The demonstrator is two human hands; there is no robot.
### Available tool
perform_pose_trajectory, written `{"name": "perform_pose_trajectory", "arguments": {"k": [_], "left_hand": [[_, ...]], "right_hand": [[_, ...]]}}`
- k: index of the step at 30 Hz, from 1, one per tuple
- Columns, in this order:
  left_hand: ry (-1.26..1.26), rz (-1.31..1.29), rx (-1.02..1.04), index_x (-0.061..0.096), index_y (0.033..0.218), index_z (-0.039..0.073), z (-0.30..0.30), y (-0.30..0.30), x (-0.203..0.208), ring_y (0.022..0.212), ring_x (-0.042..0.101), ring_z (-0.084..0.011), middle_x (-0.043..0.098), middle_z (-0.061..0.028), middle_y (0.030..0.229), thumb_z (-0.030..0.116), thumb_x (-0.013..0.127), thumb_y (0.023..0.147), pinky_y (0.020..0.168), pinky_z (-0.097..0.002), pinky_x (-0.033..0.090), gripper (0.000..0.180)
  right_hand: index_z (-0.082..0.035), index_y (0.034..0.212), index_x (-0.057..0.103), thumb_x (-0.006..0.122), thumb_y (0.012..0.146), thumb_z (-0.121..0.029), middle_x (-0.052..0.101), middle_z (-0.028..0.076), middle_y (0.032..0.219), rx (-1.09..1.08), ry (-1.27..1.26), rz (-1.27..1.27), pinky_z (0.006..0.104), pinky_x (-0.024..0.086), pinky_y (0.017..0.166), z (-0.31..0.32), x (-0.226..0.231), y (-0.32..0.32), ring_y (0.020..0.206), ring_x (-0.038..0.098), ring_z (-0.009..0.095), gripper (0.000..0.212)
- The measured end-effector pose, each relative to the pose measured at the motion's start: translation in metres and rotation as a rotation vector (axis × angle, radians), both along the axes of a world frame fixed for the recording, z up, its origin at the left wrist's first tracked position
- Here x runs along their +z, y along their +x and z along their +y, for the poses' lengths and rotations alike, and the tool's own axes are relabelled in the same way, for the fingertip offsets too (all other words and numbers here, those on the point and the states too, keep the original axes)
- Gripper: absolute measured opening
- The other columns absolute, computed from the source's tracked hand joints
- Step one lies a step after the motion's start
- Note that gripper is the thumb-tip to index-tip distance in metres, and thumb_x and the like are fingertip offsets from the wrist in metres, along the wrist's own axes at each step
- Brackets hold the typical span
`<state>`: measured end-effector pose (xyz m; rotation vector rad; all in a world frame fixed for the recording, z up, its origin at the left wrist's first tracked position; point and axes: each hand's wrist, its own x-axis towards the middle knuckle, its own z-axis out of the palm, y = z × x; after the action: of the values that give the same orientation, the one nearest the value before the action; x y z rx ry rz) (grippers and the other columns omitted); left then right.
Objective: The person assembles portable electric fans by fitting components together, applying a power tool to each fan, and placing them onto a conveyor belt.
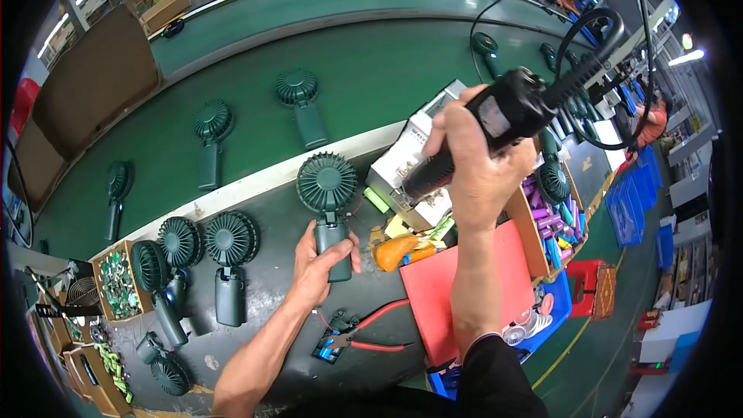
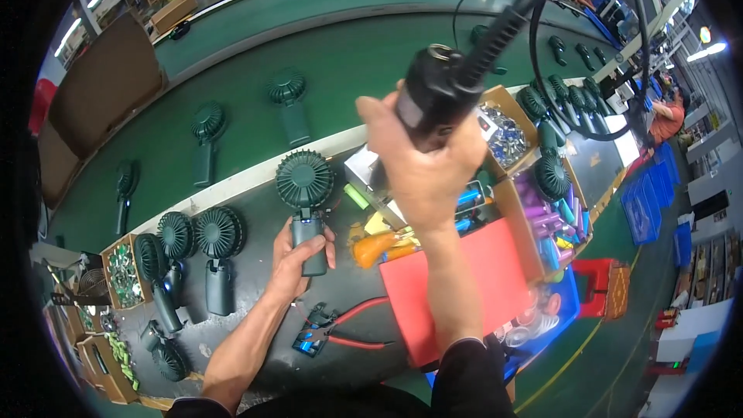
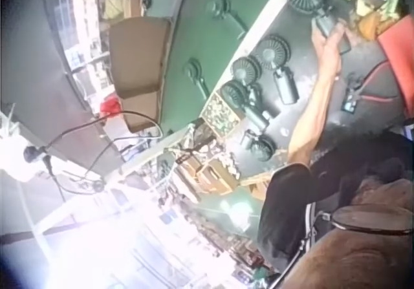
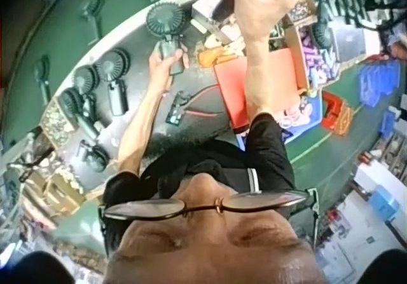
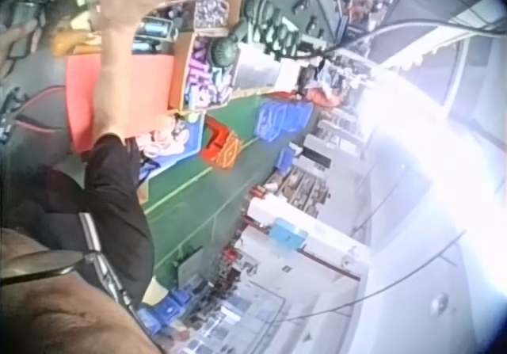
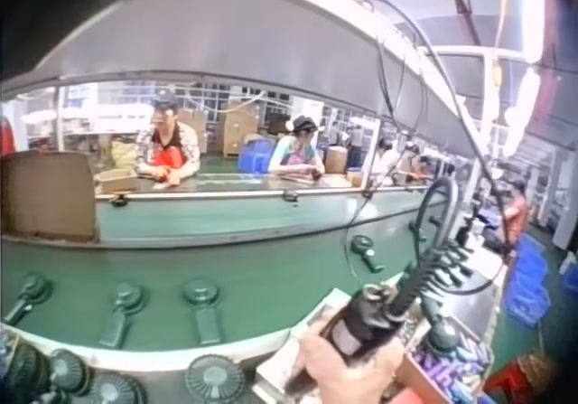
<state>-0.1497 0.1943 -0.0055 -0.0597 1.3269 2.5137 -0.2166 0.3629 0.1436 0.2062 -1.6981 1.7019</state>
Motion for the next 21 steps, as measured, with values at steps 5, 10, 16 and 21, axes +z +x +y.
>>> {"name": "perform_pose_trajectory", "arguments": {"k": [5,10,16,21], "left_hand": [[0.001,-0.011,0.005,0.044,0.113,-0.002,0.003,-0.001,-0.002,0.07,0.061,-0.0207,0.059,-0.0149,0.093,0.006,0.061,0.082,0.059,-0.0335,0.052,0.036],[0.043,-0.022,0.028,0.043,0.113,-0.002,-0.001,-0.002,-0.006,0.07,0.062,-0.0201,0.059,-0.0147,0.093,0.006,0.061,0.083,0.059,-0.0331,0.053,0.036],[0.085,-0.028,0.025,0.043,0.11,-0.002,-0.003,-0.001,-0.003,0.071,0.062,-0.019,0.06,-0.0135,0.094,0.005,0.064,0.085,0.061,-0.0343,0.054,0.033],[0.093,-0.042,0.01,0.044,0.108,-0.002,-0.001,-0.001,-0.003,0.071,0.063,-0.0187,0.06,-0.0132,0.094,0.004,0.063,0.085,0.061,-0.0339,0.054,0.03]], "right_hand": [[0.005,0.105,0.051,0.052,0.092,-0.005,0.062,0.016,0.083,0.24,-0.076,0.056,0.0302,0.05,0.048,0.005,-0.009,-0.005,0.052,0.056,0.017,0.017],[0.004,0.104,0.051,0.06,0.08,0.006,0.064,0.015,0.081,0.42,-0.328,0.081,0.0291,0.05,0.054,-0.024,-0.019,0.003,0.055,0.061,0.018,0.026],[0.003,0.117,0.046,0.065,0.091,-0.023,0.061,0.019,0.088,0.435,-0.122,0.152,0.0331,0.054,0.052,-0.031,-0.034,0.005,0.057,0.059,0.018,0.041],[0.003,0.117,0.047,0.065,0.091,-0.022,0.062,0.019,0.09,0.442,-0.136,0.141,0.0332,0.054,0.053,-0.032,-0.037,0.005,0.058,0.059,0.019,0.041]]}}
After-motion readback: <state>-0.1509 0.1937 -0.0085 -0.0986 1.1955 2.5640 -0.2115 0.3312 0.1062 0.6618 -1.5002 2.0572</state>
